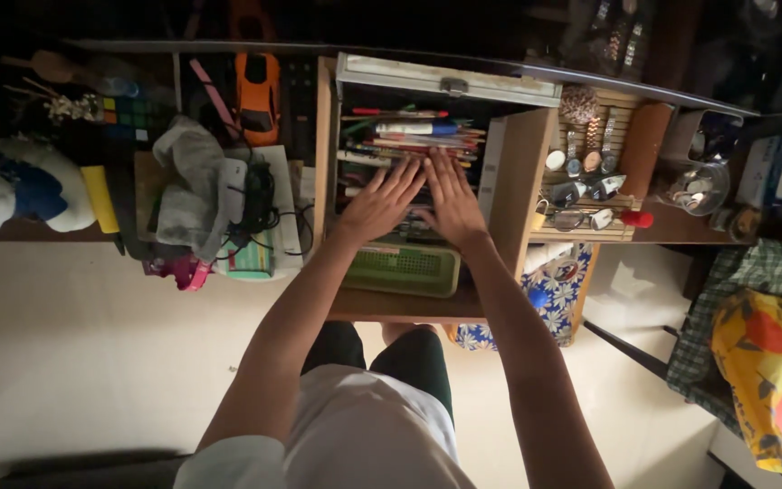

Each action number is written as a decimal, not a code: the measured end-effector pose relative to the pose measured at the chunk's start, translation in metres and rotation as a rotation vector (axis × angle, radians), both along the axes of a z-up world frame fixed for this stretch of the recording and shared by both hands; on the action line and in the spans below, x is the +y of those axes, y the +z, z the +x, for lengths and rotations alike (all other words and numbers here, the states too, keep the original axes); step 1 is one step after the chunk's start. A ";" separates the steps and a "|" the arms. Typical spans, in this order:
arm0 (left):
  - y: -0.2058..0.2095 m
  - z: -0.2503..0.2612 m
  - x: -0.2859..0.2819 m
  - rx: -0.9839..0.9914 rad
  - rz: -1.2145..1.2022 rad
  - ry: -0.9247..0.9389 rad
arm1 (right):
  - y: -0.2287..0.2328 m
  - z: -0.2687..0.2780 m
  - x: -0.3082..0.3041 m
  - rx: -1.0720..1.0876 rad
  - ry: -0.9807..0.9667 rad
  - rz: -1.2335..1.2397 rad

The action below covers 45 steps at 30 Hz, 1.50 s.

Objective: The recorder organizes colored pencils and other small items into a plastic tray inside a drawer.

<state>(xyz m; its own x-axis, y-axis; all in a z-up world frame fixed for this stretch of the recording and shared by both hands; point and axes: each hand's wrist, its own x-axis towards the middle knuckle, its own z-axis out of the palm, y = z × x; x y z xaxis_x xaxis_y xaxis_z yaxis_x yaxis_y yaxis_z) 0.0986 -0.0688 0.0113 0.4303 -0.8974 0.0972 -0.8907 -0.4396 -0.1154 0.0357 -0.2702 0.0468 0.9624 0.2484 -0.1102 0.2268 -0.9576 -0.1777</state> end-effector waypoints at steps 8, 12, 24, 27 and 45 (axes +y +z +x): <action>0.016 0.002 -0.001 0.211 0.029 0.054 | 0.013 -0.007 -0.011 0.034 0.029 -0.004; -0.008 -0.003 -0.006 0.121 0.010 0.091 | 0.009 -0.013 -0.034 -0.212 0.027 0.087; -0.017 -0.004 -0.005 0.124 -0.001 0.053 | 0.138 0.073 -0.037 -0.357 -0.186 -0.066; -0.001 -0.001 -0.004 0.375 0.020 0.063 | 0.134 0.076 -0.034 -0.302 -0.223 -0.086; -0.045 -0.009 -0.004 0.071 -0.087 -0.074 | 0.129 0.012 -0.017 -0.512 -0.121 -0.028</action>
